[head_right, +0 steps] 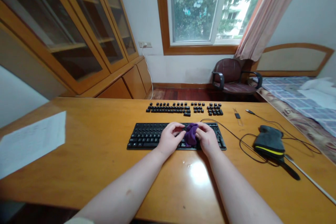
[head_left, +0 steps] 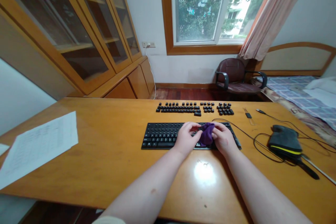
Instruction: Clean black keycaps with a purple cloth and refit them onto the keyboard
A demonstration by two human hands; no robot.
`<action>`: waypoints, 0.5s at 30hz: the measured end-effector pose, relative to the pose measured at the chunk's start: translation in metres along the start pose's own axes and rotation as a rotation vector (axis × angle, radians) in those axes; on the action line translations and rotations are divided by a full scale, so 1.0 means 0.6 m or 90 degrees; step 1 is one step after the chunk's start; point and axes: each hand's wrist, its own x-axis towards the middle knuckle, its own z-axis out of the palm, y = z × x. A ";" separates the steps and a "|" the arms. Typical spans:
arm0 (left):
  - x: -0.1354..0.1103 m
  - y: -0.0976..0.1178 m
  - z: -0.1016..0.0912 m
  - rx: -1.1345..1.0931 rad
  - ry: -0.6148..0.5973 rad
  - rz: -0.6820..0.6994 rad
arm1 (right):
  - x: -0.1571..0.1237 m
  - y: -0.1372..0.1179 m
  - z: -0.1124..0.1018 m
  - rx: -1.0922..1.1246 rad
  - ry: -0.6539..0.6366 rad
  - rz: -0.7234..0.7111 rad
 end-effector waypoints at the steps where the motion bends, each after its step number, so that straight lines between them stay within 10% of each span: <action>1: -0.003 -0.001 0.001 0.002 0.002 0.021 | -0.001 0.000 -0.001 -0.026 -0.031 0.009; 15: -0.001 -0.019 0.006 -0.012 -0.026 -0.005 | -0.002 -0.001 -0.004 -0.195 -0.125 -0.096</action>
